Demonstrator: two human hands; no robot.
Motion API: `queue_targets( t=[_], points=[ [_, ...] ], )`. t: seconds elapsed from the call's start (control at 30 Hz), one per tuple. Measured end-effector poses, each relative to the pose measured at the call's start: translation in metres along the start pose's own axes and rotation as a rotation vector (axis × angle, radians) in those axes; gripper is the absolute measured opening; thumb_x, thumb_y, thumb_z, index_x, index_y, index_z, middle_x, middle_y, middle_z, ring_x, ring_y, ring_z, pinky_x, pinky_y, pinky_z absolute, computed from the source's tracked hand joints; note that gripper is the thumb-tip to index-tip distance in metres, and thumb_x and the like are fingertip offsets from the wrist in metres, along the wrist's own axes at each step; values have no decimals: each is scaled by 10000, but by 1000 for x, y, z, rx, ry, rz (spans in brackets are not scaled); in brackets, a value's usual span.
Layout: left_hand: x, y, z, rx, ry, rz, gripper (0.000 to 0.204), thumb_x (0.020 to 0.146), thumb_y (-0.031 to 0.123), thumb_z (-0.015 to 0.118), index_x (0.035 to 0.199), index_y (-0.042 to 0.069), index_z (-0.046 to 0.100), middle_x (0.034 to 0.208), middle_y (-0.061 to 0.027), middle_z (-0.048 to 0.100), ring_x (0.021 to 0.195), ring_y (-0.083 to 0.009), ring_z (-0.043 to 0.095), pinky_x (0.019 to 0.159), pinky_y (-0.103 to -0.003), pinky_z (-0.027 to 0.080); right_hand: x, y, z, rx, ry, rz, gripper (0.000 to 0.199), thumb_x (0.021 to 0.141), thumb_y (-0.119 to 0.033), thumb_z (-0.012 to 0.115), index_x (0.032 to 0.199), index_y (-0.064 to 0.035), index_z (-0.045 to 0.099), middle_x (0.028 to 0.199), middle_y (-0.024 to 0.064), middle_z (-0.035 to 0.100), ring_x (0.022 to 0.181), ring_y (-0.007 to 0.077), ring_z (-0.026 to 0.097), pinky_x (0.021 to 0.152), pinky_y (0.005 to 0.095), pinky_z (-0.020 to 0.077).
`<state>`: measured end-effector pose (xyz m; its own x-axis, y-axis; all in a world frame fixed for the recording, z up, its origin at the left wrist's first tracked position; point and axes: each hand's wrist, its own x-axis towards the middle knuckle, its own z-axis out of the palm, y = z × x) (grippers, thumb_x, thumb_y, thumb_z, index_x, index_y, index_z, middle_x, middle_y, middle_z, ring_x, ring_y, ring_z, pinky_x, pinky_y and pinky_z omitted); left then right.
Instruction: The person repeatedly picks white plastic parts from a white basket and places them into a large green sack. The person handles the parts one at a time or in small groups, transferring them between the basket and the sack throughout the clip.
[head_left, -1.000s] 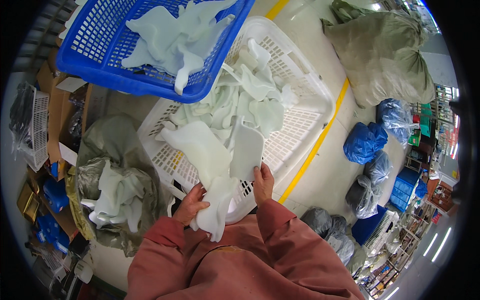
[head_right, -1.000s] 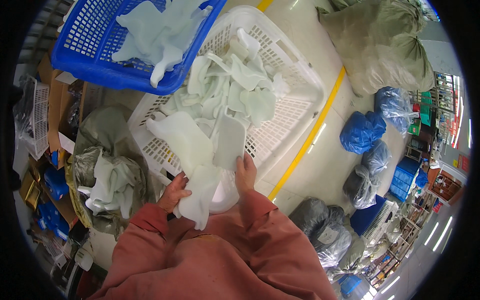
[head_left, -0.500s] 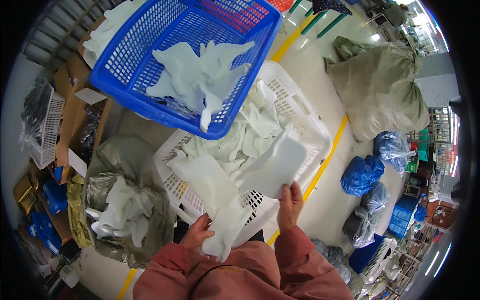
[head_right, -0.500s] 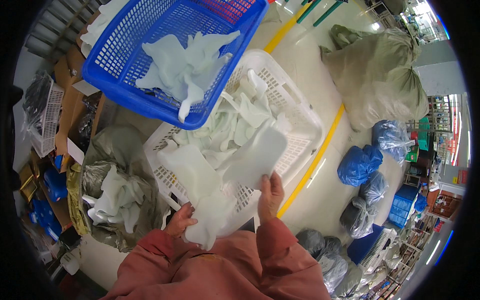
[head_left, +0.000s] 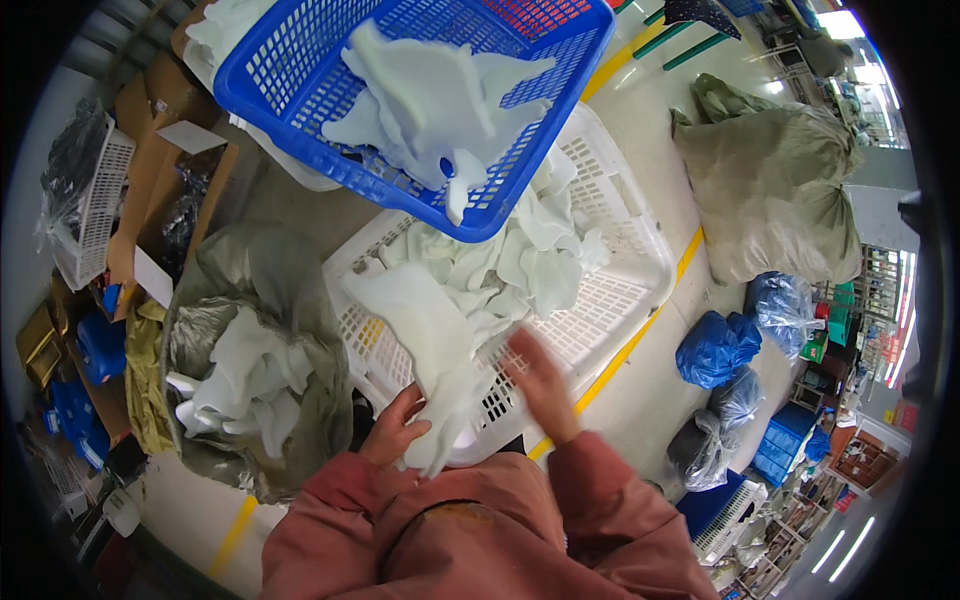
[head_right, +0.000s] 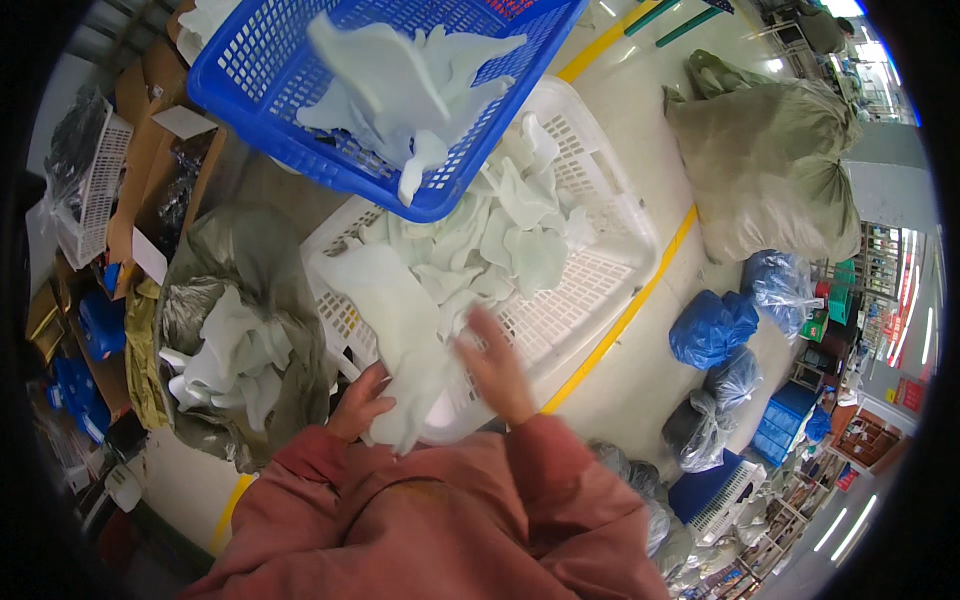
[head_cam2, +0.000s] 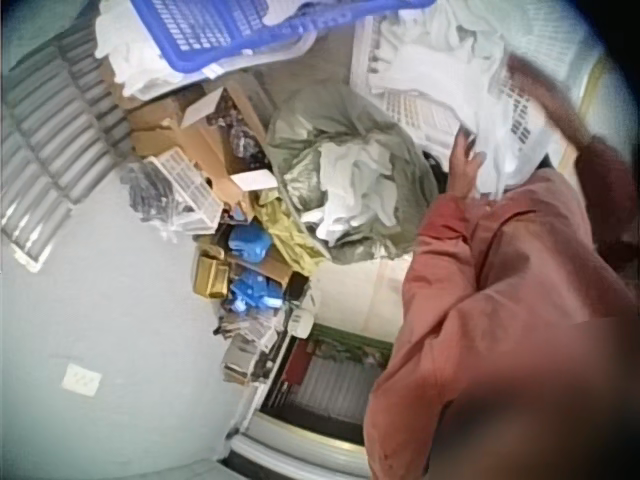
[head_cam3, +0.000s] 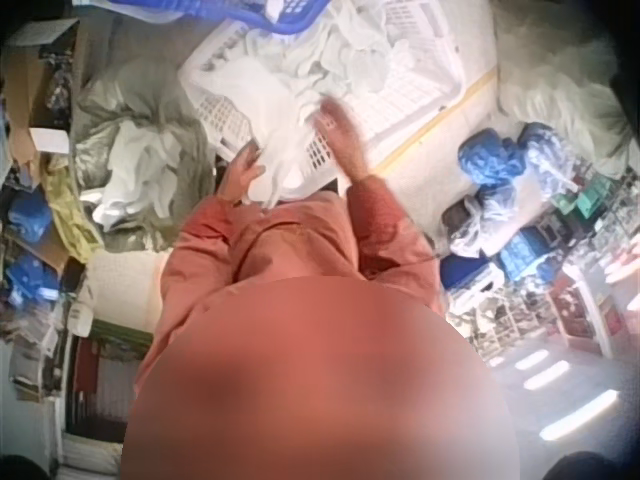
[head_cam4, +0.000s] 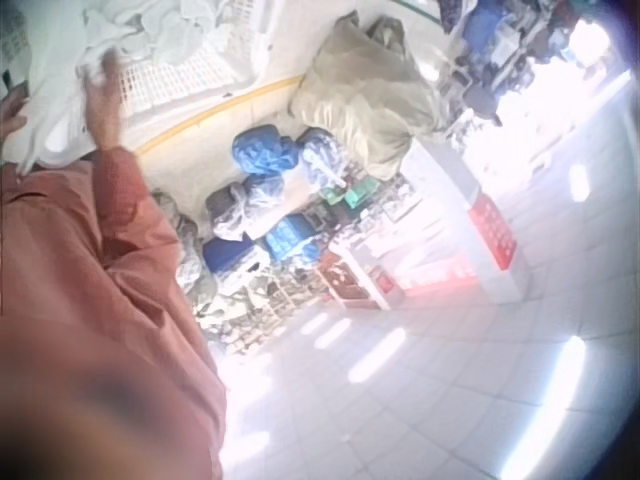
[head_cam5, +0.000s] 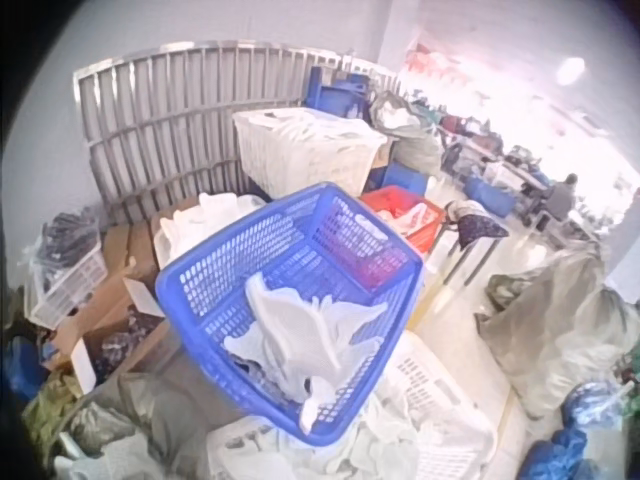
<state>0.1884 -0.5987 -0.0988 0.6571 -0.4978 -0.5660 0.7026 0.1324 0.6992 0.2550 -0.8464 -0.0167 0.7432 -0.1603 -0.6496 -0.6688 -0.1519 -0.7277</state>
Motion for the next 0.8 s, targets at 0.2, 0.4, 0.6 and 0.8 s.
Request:
queue_targets(
  t=[0.2,0.4,0.6,0.8],
  points=[
    [4,-6,21,639,120,96,687,800,10,626,1460,59,443,1461,-195,456,1328,-354,485,1091,-397,405,-16,98,90,176,0,-1,742,895,-328,735,1445,15,374,1345,191,522,1242,284,506,968,379,477],
    [12,-2,43,695,178,198,677,831,123,739,1449,84,464,1482,-212,405,1368,-390,420,1071,-439,429,-8,111,72,482,80,56,289,1011,-186,580,1258,-42,538,1149,38,641,1021,129,589,891,293,470],
    [17,-14,44,160,336,16,692,846,29,717,1471,51,421,1513,-157,375,1393,-274,406,1047,-410,471,-5,111,53,839,154,195,378,1007,-230,592,1327,-71,470,1259,68,581,1131,181,581,943,382,508],
    [23,-22,43,61,356,-97,701,862,-52,662,1491,3,355,1452,-171,455,1346,-265,465,1046,-387,468,-9,99,59,765,143,222,438,1016,-283,574,1350,-31,446,1259,108,588,1132,203,596,927,384,525]
  ],
)
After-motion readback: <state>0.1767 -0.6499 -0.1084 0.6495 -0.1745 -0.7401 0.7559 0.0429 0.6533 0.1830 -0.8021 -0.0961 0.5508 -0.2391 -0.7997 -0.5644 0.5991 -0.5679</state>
